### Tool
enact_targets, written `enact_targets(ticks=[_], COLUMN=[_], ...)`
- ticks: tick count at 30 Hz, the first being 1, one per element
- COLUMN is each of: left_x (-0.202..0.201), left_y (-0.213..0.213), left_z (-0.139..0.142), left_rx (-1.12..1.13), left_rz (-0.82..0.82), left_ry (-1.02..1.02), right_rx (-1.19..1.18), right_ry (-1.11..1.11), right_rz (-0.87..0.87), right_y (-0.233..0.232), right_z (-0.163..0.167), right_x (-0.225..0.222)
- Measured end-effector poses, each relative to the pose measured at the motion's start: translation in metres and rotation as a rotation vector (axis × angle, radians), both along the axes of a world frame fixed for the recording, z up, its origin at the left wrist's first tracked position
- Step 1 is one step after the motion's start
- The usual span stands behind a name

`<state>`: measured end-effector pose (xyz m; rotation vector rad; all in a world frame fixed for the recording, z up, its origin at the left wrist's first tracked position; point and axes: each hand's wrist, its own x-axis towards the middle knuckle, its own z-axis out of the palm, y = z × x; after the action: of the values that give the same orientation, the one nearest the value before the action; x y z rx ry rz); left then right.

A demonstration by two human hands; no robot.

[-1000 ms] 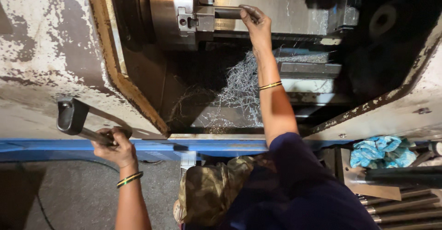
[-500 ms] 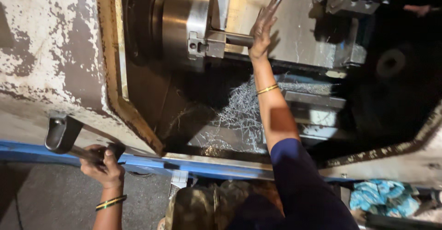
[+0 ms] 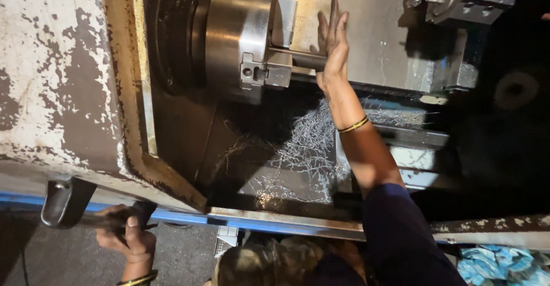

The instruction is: The person operates a metal lathe, removes a cylindrical metal rod from the chuck, and places it on a nearby tray. They then insert another rod into the chuck and close the machine door.

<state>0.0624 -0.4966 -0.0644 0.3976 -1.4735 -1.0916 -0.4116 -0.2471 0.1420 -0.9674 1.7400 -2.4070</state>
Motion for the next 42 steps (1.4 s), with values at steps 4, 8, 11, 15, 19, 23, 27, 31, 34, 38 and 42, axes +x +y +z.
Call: enact_targets(ticks=[4,8,11,15,19,23,27,31,34,38,42], left_x=[-0.002,-0.004,-0.008,-0.004,-0.003,-0.004,-0.006,-0.007,-0.006,-0.007,-0.01], left_y=[-0.004,-0.005,-0.006,-0.009,-0.011,-0.008,-0.005,-0.002,0.001,0.003,0.001], left_z=[-0.007,-0.01,-0.014,-0.022,-0.028,-0.023,-0.013,-0.007,-0.004,-0.003,-0.002], left_rx=[-0.076,-0.049,-0.009,-0.013,-0.031,-0.018,-0.054,-0.08,-0.036,-0.011,-0.011], left_rz=[0.041,0.036,0.019,0.011,-0.008,0.008,0.038,0.052,0.066,0.069,0.031], left_ry=[-0.003,0.022,0.058,0.051,0.051,0.042,0.041,0.026,-0.016,-0.011,0.048], right_rx=[0.014,-0.012,0.012,0.044,0.059,0.046,0.067,0.062,0.055,0.051,0.042], right_ry=[0.366,0.44,0.269,0.155,0.151,0.153,0.165,0.167,0.172,0.189,0.189], right_rz=[0.021,0.054,0.058,0.111,0.078,0.067,0.033,0.035,0.039,0.037,0.035], right_y=[0.0,-0.002,-0.004,-0.004,-0.005,-0.005,-0.006,-0.005,-0.004,-0.004,-0.005], right_z=[0.005,0.008,0.012,0.014,0.015,0.016,0.017,0.017,0.016,0.015,0.015], right_x=[0.006,0.007,0.007,0.012,0.015,0.016,0.016,0.016,0.015,0.014,0.013])
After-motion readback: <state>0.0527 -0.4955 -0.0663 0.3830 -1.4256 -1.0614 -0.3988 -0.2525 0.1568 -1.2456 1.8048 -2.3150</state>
